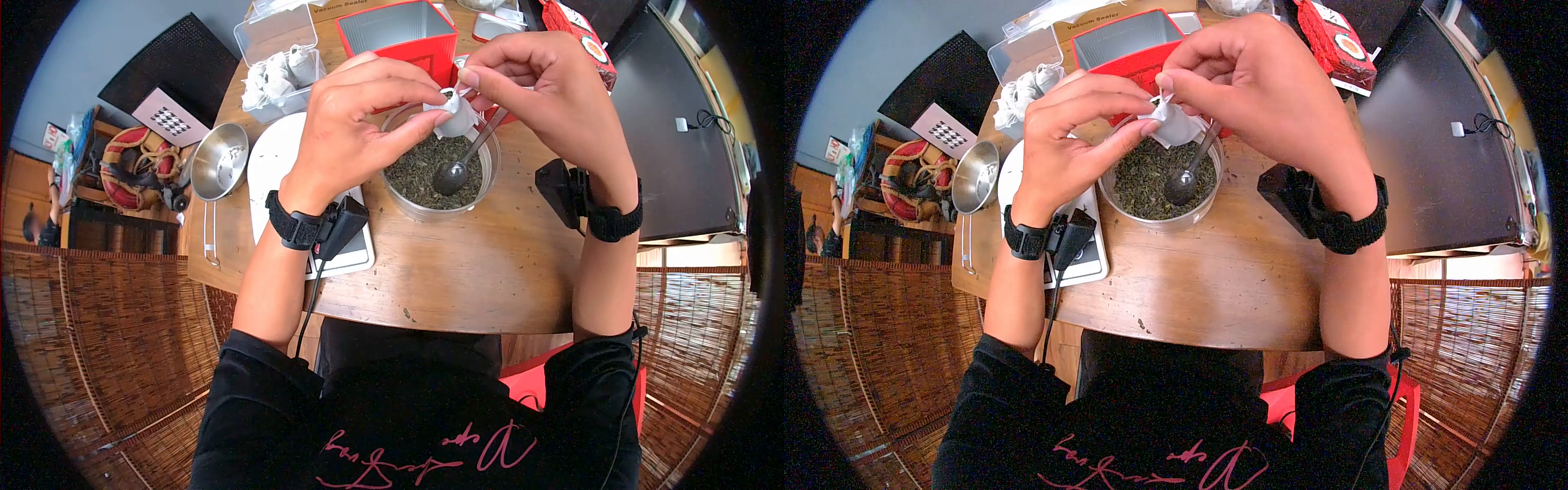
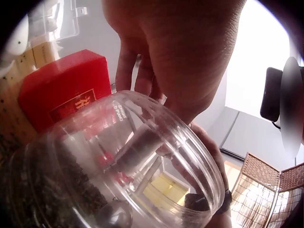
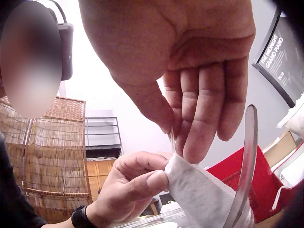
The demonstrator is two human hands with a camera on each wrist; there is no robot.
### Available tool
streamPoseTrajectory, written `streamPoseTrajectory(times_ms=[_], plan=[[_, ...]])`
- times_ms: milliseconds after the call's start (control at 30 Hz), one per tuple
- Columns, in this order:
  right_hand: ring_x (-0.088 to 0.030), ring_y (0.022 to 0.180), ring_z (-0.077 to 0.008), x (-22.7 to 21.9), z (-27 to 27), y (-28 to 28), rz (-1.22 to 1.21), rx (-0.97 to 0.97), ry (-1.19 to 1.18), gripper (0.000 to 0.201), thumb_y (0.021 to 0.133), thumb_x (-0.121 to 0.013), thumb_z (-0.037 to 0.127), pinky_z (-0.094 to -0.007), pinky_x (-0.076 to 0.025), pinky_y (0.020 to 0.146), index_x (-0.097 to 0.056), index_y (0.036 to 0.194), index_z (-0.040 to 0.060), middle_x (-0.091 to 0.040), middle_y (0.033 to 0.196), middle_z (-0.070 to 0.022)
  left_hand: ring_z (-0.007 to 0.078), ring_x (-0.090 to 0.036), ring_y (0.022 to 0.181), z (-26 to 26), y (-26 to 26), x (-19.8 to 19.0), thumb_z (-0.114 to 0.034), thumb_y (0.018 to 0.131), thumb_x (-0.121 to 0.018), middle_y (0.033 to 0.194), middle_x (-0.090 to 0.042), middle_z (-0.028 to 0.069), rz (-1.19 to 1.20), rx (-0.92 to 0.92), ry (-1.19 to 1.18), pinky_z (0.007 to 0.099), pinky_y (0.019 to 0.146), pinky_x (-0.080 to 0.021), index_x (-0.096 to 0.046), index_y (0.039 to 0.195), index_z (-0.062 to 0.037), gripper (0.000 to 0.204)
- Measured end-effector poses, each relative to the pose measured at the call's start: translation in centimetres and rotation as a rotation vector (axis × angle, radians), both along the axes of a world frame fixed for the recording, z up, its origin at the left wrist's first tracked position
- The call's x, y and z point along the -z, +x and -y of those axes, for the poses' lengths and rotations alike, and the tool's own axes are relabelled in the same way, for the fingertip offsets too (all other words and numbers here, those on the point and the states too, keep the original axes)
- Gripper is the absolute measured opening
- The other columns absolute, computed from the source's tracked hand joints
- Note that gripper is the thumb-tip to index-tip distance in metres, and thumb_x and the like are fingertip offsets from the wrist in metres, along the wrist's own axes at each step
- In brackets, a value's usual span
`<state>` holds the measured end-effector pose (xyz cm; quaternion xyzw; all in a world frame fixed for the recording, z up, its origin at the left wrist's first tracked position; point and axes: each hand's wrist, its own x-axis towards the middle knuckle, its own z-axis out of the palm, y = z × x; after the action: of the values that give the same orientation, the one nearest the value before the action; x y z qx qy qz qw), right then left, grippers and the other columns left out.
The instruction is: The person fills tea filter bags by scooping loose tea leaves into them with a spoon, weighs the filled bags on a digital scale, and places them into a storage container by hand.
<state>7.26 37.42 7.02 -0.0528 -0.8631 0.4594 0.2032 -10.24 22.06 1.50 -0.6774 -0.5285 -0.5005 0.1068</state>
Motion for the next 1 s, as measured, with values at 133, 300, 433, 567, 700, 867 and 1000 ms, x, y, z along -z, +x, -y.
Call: streamPoseTrajectory(times_ms=[133,300,433,567,700,867,1000], plan=[[-0.066,0.069,-0.0058,0.24,0.30,-0.16,-0.076,0.023,-0.035,0.019,0.097,-0.072,0.013,-0.0216,-0.055,0.062,-0.075,0.098,-0.0053,-0.073,0.080,-0.0045,0.0224,-0.071,0.086,-0.09,-0.12,0.08,-0.007,0.075,-0.086,0.095,-0.077,0.0059,-0.026,0.004,0.001,0.0333,0.076,-0.057,-0.080,0.092,-0.0059,0.018],[-0.066,0.069,-0.0053,-0.08,0.18,-0.09,-0.032,0.024,-0.028,0.019,0.097,-0.072,0.013,-0.0214,-0.055,0.062,-0.075,0.097,-0.0051,-0.073,0.080,-0.0038,0.0168,-0.071,0.089,0.25,0.02,0.25,-0.005,0.078,-0.086,0.098,-0.077,0.0082,0.087,-0.006,-0.042,0.0300,0.081,-0.056,-0.079,0.097,-0.0035,0.020],[-0.065,0.069,-0.0046,-0.14,0.36,0.02,-0.062,0.027,-0.076,0.018,0.098,-0.072,0.013,-0.0209,-0.054,0.062,-0.075,0.097,-0.0054,-0.073,0.080,-0.0035,0.0136,-0.067,0.084,0.55,0.33,0.05,-0.005,0.077,-0.087,0.099,-0.077,0.0074,0.227,-0.052,-0.135,0.0270,0.079,-0.054,-0.079,0.104,-0.0043,0.028],[-0.066,0.071,-0.0050,-0.17,0.31,-0.06,-0.032,-0.016,-0.109,0.017,0.097,-0.072,0.011,-0.0209,-0.054,0.063,-0.075,0.098,-0.0054,-0.073,0.081,-0.0039,0.0149,-0.065,0.076,0.14,0.45,0.00,-0.014,0.076,-0.089,0.092,-0.075,0.0070,0.231,-0.008,-0.090,0.0290,0.071,-0.055,-0.078,0.102,-0.0031,0.030],[-0.067,0.071,-0.0059,-0.15,0.56,-0.16,-0.041,-0.027,-0.121,0.015,0.096,-0.071,0.009,-0.0216,-0.054,0.065,-0.075,0.097,-0.0053,-0.074,0.081,-0.0042,0.0156,-0.061,0.072,0.22,0.34,0.32,-0.018,0.079,-0.088,0.087,-0.073,0.0072,0.180,0.020,-0.162,0.0302,0.068,-0.052,-0.079,0.105,-0.0043,0.031],[-0.068,0.071,-0.0071,-0.02,0.60,-0.41,-0.098,-0.037,-0.016,0.014,0.095,-0.071,0.007,-0.0234,-0.055,0.066,-0.075,0.094,-0.0059,-0.074,0.079,-0.0053,0.0145,-0.060,0.071,0.43,0.27,0.31,-0.015,0.078,-0.089,0.090,-0.074,0.0070,0.170,0.020,-0.190,0.0288,0.067,-0.051,-0.079,0.104,-0.0042,0.030],[-0.068,0.069,-0.0079,0.13,0.68,-0.51,-0.150,-0.021,0.086,0.015,0.093,-0.073,0.009,-0.0241,-0.055,0.065,-0.075,0.093,-0.0057,-0.074,0.076,-0.0067,0.0136,-0.062,0.072,0.49,0.30,0.28,-0.013,0.076,-0.090,0.092,-0.074,0.0069,0.136,0.016,-0.228,0.0274,0.069,-0.052,-0.078,0.099,-0.0020,0.029]])
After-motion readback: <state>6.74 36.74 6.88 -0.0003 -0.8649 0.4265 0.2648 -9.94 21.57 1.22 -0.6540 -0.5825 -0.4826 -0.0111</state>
